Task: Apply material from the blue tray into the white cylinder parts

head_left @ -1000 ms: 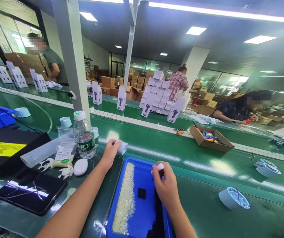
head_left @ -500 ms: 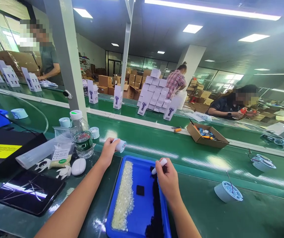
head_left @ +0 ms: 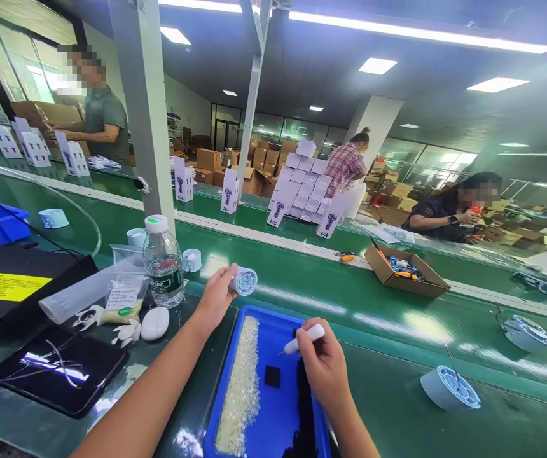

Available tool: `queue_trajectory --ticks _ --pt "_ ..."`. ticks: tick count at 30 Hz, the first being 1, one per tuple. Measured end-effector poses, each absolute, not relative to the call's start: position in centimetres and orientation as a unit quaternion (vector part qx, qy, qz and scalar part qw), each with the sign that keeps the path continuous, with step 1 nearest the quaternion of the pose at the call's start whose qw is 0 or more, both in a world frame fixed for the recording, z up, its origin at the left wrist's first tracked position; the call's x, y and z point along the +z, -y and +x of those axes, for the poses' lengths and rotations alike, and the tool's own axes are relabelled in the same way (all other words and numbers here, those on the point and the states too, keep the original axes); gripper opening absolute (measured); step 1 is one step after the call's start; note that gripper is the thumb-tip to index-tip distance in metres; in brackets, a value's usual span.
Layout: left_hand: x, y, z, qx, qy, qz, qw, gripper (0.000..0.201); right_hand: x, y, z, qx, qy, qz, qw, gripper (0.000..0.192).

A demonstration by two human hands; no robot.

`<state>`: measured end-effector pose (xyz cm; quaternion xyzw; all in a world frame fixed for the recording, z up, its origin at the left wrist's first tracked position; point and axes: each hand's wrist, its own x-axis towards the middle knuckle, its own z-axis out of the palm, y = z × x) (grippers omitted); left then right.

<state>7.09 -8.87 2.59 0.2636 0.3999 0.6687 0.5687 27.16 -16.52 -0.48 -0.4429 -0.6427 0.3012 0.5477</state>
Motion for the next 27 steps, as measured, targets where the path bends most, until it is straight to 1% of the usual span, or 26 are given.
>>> queue_trajectory --ticks 2,4,5,6,8,10,12,17,27 --pt "2.5 9.0 7.3 0.655 -0.403 0.284 0.573 0.038 -0.2 16.8 26.9 0.333 0.679 -0.422 0.501 0.017" --pt "2.3 9.2 7.6 0.646 -0.401 0.304 0.574 0.036 0.1 17.0 26.6 0.393 0.696 -0.403 0.445 0.016" --pt "2.3 9.2 7.7 0.643 -0.399 0.312 0.575 0.036 0.3 17.1 26.4 0.427 0.686 -0.397 0.436 0.015" --pt "2.2 9.3 7.8 0.641 -0.397 0.317 0.575 0.035 0.4 17.1 26.4 0.454 0.663 -0.395 0.444 0.015" --pt "2.2 9.5 8.0 0.639 -0.390 0.326 0.577 0.036 0.4 17.0 26.4 0.478 0.603 -0.396 0.502 0.019" --pt "2.3 9.6 8.3 0.635 -0.382 0.335 0.582 0.037 0.4 16.9 26.6 0.469 0.554 -0.397 0.563 0.023" --pt "2.3 9.8 8.6 0.631 -0.369 0.341 0.591 0.037 0.3 16.7 26.7 0.461 0.522 -0.401 0.595 0.026" --pt "2.1 10.1 9.1 0.619 -0.355 0.357 0.603 0.037 0.1 16.6 26.6 0.482 0.495 -0.409 0.597 0.034" --pt "2.1 10.5 9.5 0.593 -0.370 0.395 0.596 0.037 0.6 16.6 26.4 0.474 0.496 -0.417 0.596 0.036"
